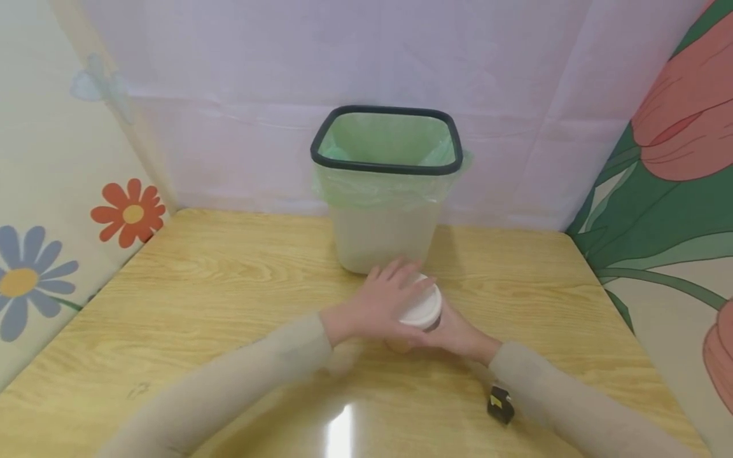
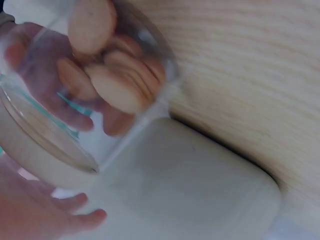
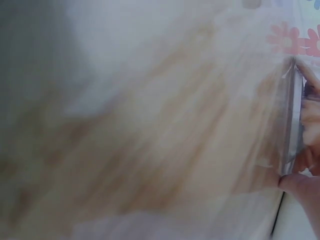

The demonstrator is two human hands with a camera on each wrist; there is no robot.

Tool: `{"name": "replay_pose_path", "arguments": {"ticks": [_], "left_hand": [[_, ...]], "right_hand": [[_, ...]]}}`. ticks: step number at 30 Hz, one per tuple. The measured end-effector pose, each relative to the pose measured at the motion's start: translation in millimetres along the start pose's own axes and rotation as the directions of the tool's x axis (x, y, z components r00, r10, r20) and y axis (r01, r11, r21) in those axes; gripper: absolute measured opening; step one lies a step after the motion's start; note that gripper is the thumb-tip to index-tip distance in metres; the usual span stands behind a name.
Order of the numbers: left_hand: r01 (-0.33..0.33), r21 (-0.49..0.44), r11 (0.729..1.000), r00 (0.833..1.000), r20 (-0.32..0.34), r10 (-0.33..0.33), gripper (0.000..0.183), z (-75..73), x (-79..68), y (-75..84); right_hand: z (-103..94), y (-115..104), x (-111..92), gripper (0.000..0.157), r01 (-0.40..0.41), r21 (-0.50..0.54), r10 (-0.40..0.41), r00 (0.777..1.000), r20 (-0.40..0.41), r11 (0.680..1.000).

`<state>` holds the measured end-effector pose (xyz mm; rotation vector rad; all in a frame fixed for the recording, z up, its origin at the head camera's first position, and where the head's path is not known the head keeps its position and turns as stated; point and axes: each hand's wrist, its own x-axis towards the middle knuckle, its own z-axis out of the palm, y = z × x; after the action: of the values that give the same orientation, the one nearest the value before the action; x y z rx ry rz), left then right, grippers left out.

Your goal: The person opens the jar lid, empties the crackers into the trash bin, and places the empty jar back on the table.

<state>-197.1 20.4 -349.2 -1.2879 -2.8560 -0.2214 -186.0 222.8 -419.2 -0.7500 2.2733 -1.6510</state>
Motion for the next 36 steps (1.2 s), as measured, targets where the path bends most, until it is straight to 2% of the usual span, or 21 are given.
{"name": "replay_pose_path", "arguments": {"ticks": [4, 7, 10, 14, 22, 31, 36], "left_hand": [[-0.078, -0.015, 0.997, 0.996, 0.032, 0.078, 0.092, -3.3, 3.2, -9.5], [-0.136, -0.041, 0.99, 0.99, 0.029, 0.137, 0.096, -3.6, 4.6, -17.5], [-0.164, -0.066, 0.984, 0.986, 0.026, 0.166, 0.1, -3.2, 5.4, -24.4], [-0.181, -0.111, 0.977, 0.982, 0.036, 0.186, 0.102, -2.5, 8.0, -29.9], [-0.225, -0.084, 0.971, 0.973, 0.022, 0.228, 0.106, -2.8, 13.7, -32.7], [-0.227, -0.14, 0.964, 0.966, 0.093, 0.241, 0.101, -3.2, 14.5, -31.6], [-0.248, -0.145, 0.958, 0.963, 0.068, 0.26, 0.097, -1.7, 13.3, -31.6]], "right_hand": [[-0.3, 1.0, -0.1, 0.101, 0.005, -0.007, -0.005, 1.0, -0.015, 1.0], [0.0, 1.0, 1.2, 0.099, 0.016, -0.012, -0.017, 1.0, -0.019, 1.0], [1.2, 0.4, 2.9, 0.098, 0.029, -0.03, -0.029, 0.999, -0.02, 0.999], [1.9, -0.2, 3.2, 0.098, 0.03, -0.034, -0.031, 0.999, -0.028, 0.999], [0.9, -0.4, 1.1, 0.094, 0.014, -0.012, -0.014, 0.999, -0.039, 1.0], [-0.6, 1.4, -0.3, 0.098, 0.04, -0.044, -0.042, 0.998, -0.049, 0.998], [0.7, 0.6, 0.6, 0.1, 0.047, -0.041, -0.049, 0.998, -0.037, 0.998]]}}
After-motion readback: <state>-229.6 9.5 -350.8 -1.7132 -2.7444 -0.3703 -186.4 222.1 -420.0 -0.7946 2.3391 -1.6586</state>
